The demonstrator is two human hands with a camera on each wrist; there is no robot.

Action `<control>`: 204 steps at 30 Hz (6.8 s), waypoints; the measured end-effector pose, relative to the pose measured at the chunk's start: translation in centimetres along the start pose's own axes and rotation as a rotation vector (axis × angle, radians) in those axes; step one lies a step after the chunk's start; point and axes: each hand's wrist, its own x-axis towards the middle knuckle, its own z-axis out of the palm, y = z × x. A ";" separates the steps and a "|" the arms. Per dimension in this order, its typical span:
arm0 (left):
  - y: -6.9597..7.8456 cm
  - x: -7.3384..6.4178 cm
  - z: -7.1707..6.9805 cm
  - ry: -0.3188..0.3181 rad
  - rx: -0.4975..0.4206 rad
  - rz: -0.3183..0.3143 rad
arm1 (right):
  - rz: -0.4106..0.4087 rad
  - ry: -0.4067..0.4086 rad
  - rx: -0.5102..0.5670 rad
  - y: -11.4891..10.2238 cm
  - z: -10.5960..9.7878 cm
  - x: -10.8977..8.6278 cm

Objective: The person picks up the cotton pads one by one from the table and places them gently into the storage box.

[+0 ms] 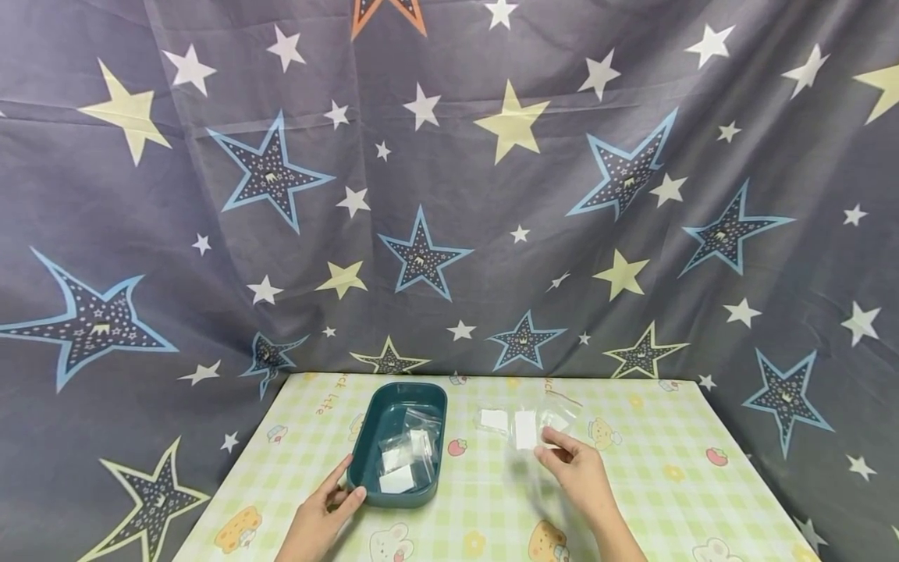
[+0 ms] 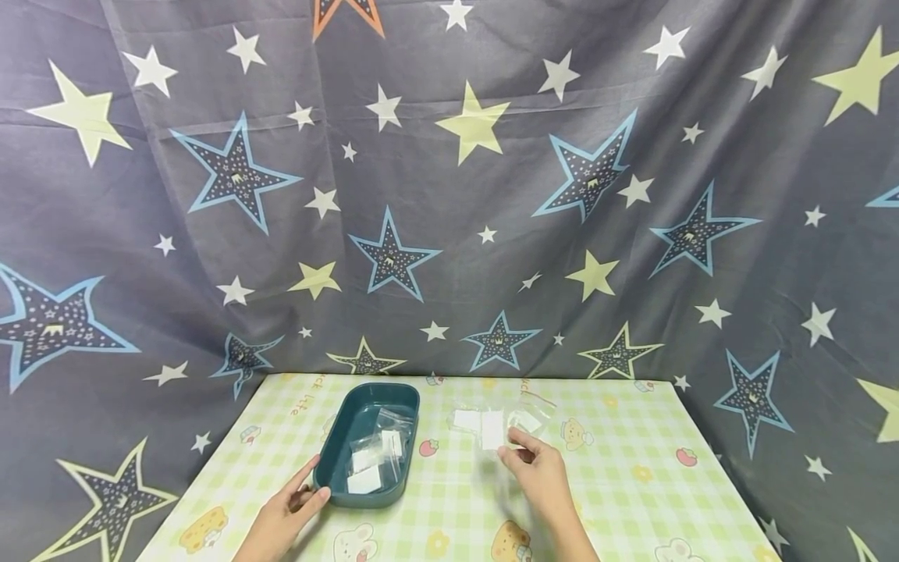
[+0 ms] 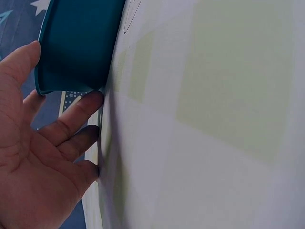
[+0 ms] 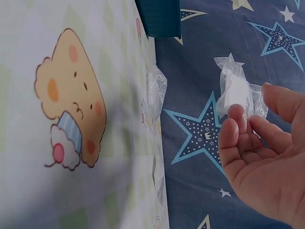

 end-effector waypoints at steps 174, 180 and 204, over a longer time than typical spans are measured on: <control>-0.3 -0.1 0.2 0.021 0.012 0.024 | -0.355 -0.408 -0.114 -5.7 17.7 -0.4; -0.1 -0.1 0.1 0.014 0.008 0.018 | -0.343 -0.402 -0.051 -5.8 17.1 -0.6; -0.4 0.1 0.2 0.010 0.014 0.014 | -0.319 -0.331 -0.044 -3.0 13.8 0.0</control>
